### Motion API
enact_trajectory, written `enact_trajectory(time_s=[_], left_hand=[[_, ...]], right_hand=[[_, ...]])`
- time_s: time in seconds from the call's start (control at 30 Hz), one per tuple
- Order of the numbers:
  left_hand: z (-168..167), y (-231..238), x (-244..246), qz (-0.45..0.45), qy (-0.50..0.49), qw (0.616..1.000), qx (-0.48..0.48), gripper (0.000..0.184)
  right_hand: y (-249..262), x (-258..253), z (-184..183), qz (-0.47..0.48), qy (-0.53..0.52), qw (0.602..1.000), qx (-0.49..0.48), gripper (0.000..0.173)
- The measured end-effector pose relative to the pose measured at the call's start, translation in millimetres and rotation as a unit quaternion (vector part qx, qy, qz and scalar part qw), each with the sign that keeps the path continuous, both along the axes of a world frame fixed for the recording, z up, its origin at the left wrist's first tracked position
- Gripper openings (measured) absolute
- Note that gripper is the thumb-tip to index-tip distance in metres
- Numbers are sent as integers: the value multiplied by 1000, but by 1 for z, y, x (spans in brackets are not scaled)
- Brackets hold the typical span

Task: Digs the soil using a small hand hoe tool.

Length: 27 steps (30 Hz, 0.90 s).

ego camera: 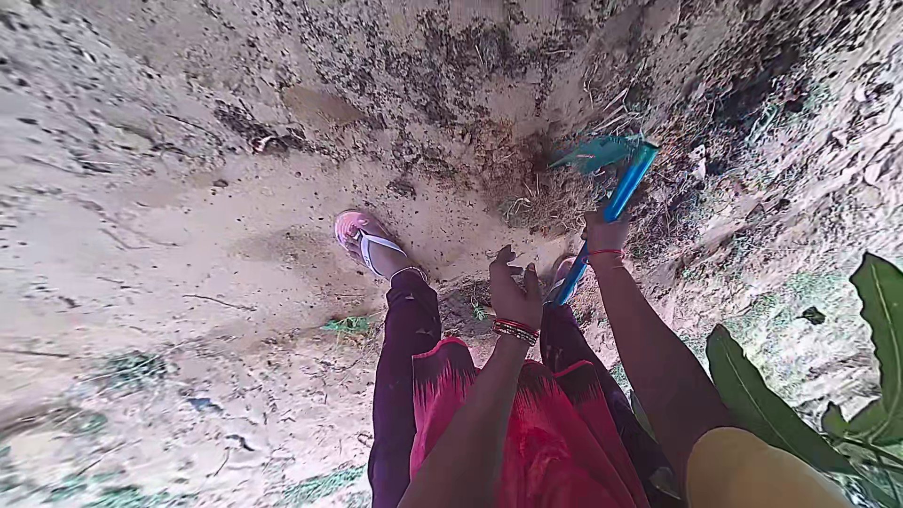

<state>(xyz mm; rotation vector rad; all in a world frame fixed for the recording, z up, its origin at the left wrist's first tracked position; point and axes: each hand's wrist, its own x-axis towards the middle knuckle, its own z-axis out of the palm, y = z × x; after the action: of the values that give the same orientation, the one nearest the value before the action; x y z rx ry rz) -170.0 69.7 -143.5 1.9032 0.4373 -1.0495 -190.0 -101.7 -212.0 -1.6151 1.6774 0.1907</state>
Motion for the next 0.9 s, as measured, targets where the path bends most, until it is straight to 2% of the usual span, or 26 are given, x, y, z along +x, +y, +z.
enact_trajectory(time_s=[0.07, 0.13, 0.2, 0.23, 0.27, 0.33, 0.4, 0.43, 0.47, 0.5, 0.57, 0.6, 0.63, 0.7, 0.73, 0.8, 0.83, 0.9], left_hand=[[-2, -2, 9, 37, -30, 999, -25, 58], [-7, 1, 10, 62, -79, 992, -75, 74], [-13, 3, 11, 69, -108, 985, -114, 96], [-13, 4, 12, 81, -101, 984, -123, 102], [-12, 2, 13, 113, -83, 983, -117, 99], [-13, 1, 18, 208, -38, 977, -34, 63], [-21, 5, 25, 290, 2, 955, 57, 41], [-25, 8, 27, 322, 16, 943, 87, 39], [-28, 10, 28, 352, 24, 929, 111, 41], [-30, 11, 28, 371, 26, 919, 128, 43], [-29, 9, 27, 388, 22, 910, 141, 49], [-27, 7, 27, 392, 17, 910, 136, 51], [-25, 5, 27, 394, 11, 911, 124, 51], [-22, 2, 27, 393, 1, 914, 102, 48], [-22, 2, 26, 389, 1, 917, 92, 46], [-21, 2, 24, 374, 10, 924, 73, 45], [-20, 1, 24, 367, 17, 928, 64, 43], [-19, 0, 21, 350, 27, 935, 58, 42]], right_hand=[[27, -7, 19, 51, -47, 997, -42, 17], [55, -12, 28, 114, -73, 989, -59, 16], [81, -10, 38, 218, -36, 975, -17, 15], [94, -4, 47, 275, -6, 961, 38, 17], [104, 3, 53, 340, 34, 933, 108, 19], [112, 14, 44, 489, 96, 822, 275, 34], [103, -11, -8, 604, -21, 735, 307, 39], [90, -10, -25, 642, -5, 693, 328, 41], [72, 2, -30, 658, 44, 675, 331, 38], [52, 22, -26, 643, 125, 687, 314, 38], [25, 44, -33, 565, 270, 755, 197, 46], [17, 46, -45, 540, 300, 776, 127, 53], [12, 45, -58, 536, 309, 781, 86, 58], [9, 44, -85, 575, 321, 749, 76, 71], [8, 45, -94, 606, 328, 720, 89, 70], [-3, 54, -95, 655, 330, 673, 100, 54], [-14, 63, -88, 663, 329, 666, 94, 51], [-45, 73, -68, 638, 327, 695, 59, 42]])
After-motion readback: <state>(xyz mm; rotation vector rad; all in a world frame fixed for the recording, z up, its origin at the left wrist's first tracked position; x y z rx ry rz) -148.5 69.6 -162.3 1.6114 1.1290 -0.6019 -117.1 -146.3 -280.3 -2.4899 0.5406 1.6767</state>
